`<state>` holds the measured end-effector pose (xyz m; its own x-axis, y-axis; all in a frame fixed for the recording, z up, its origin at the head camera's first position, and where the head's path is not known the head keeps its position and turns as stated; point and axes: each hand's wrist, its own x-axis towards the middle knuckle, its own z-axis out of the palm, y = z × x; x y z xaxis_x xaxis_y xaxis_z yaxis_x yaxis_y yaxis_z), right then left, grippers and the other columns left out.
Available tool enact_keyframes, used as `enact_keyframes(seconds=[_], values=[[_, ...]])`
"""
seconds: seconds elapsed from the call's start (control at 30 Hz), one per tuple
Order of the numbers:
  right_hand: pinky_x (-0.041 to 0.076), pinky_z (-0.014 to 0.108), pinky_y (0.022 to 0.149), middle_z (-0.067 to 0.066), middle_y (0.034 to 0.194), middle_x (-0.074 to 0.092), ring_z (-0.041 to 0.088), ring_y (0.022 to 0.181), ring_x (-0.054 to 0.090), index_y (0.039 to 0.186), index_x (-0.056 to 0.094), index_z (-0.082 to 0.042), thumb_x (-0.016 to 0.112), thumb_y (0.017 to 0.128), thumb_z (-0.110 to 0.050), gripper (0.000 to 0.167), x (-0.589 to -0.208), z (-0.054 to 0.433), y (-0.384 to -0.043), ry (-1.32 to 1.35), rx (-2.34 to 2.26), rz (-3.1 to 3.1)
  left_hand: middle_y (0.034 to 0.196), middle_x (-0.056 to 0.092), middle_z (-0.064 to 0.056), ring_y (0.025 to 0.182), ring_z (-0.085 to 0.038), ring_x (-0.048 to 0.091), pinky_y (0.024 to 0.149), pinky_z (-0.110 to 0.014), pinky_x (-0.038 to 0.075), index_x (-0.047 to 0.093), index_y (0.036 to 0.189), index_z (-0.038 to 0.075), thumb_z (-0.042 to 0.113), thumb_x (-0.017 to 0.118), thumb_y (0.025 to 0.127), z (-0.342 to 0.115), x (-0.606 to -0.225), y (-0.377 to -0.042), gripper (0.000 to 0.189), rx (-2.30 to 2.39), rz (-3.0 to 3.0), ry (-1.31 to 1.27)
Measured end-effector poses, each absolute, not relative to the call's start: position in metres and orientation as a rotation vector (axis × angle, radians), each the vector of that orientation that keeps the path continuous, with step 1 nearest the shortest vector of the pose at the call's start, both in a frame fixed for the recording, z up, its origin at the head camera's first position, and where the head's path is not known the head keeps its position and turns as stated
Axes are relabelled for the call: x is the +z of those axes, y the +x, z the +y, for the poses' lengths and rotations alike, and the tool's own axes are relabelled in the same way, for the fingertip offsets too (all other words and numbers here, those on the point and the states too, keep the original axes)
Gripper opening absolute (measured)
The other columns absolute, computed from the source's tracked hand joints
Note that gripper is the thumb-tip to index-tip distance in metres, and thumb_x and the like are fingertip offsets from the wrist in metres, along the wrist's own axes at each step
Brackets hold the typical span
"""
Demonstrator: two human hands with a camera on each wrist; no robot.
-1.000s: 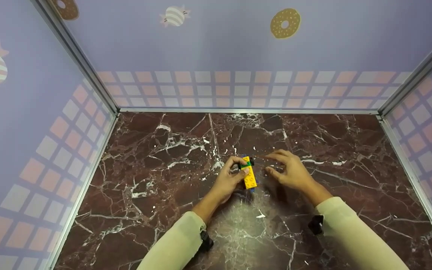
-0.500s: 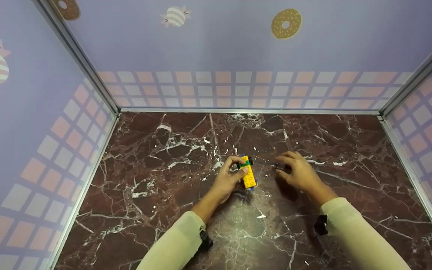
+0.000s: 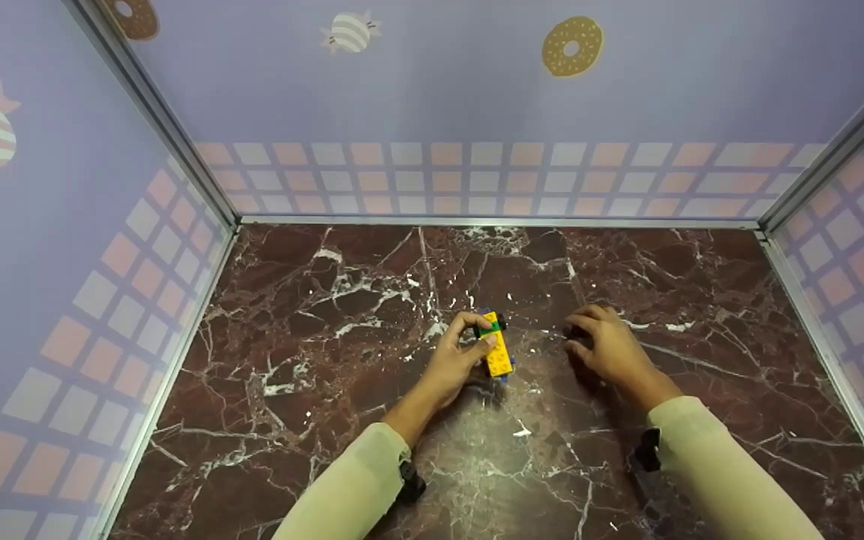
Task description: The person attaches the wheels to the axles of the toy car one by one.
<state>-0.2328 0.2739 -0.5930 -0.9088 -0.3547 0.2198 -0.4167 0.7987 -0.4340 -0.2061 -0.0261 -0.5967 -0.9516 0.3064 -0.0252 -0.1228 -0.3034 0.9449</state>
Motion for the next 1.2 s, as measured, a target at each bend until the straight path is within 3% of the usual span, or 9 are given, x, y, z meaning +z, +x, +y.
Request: enact_keyframes(seconds=[0.23,0.4,0.53,0.63,0.77,0.97,1.03,1.1,1.2], values=[[0.058,0.067,0.102,0.025,0.127,0.072,0.051,0.116,0.065,0.124,0.077,0.004,0.084,0.092,-0.003,0.034,-0.597,0.278,-0.232,0.616,0.69,-2.865,0.128,0.054,-0.006,0.094,-0.02,0.072,0.076,-0.035,0.07,0.047,0.133,-0.007,0.002,0.064,0.11,-0.026,-0.597,-0.206,0.03,2.331,1.656,0.246],[0.058,0.067,0.103,0.026,0.127,0.072,0.052,0.117,0.066,0.122,0.078,0.006,0.082,0.092,0.0,0.031,-0.6,0.28,-0.232,0.621,0.682,-2.861,0.131,0.052,-0.007,0.095,-0.022,0.073,0.076,-0.039,0.072,0.045,0.134,-0.004,0.004,0.063,0.111,-0.026,-0.596,-0.205,0.031,2.315,1.65,0.24],[0.058,0.067,0.104,0.027,0.127,0.073,0.053,0.116,0.067,0.121,0.078,0.005,0.082,0.091,0.002,0.031,-0.6,0.28,-0.232,0.63,0.691,-2.843,0.136,0.049,-0.009,0.097,-0.026,0.075,0.077,-0.046,0.073,0.043,0.135,0.0,0.008,0.06,0.113,-0.027,-0.595,-0.204,0.029,2.287,1.638,0.233],[0.059,0.066,0.104,0.025,0.126,0.073,0.052,0.116,0.068,0.122,0.079,0.004,0.079,0.091,0.004,0.031,-0.6,0.281,-0.231,0.634,0.687,-2.841,0.132,0.05,-0.012,0.098,-0.03,0.075,0.083,-0.064,0.07,0.041,0.136,0.001,0.009,0.057,0.114,-0.027,-0.595,-0.203,0.028,2.287,1.592,0.242],[0.06,0.067,0.1,0.024,0.122,0.074,0.051,0.112,0.069,0.121,0.079,0.004,0.076,0.089,0.006,0.031,-0.604,0.284,-0.232,0.659,0.702,-2.788,0.125,0.051,-0.015,0.093,-0.036,0.074,0.086,-0.075,0.065,0.039,0.138,0.003,0.01,0.054,0.116,-0.027,-0.596,-0.203,0.028,2.291,1.513,0.277],[0.062,0.06,0.097,0.014,0.117,0.075,0.041,0.107,0.071,0.116,0.081,-0.003,0.074,0.091,-0.002,0.026,-0.631,0.296,-0.243,0.73,0.775,-2.651,0.128,0.05,-0.016,0.09,-0.038,0.074,0.081,-0.067,0.069,0.04,0.14,0.006,0.012,0.054,0.116,-0.028,-0.596,-0.203,0.028,2.297,1.49,0.287],[0.063,0.059,0.096,0.014,0.116,0.075,0.041,0.107,0.071,0.115,0.081,-0.003,0.074,0.091,-0.001,0.025,-0.632,0.297,-0.243,0.727,0.777,-2.646,0.131,0.049,-0.015,0.091,-0.04,0.075,0.081,-0.067,0.069,0.04,0.14,0.005,0.012,0.054,0.116,-0.028,-0.595,-0.202,0.028,2.3,1.499,0.285],[0.061,0.068,0.09,0.022,0.111,0.074,0.05,0.102,0.07,0.109,0.079,0.003,0.075,0.083,0.007,0.027,-0.613,0.286,-0.234,0.684,0.728,-2.674,0.131,0.049,-0.016,0.092,-0.041,0.076,0.08,-0.069,0.068,0.04,0.14,0.005,0.013,0.054,0.116,-0.029,-0.595,-0.202,0.029,2.299,1.509,0.285],[0.062,0.064,0.09,0.021,0.111,0.074,0.048,0.101,0.07,0.108,0.079,0.002,0.075,0.082,0.007,0.027,-0.621,0.29,-0.237,0.689,0.737,-2.649,0.131,0.05,-0.015,0.09,-0.037,0.077,0.08,-0.072,0.067,0.042,0.14,0.005,0.014,0.055,0.116,-0.029,-0.595,-0.203,0.029,2.291,1.535,0.285]])
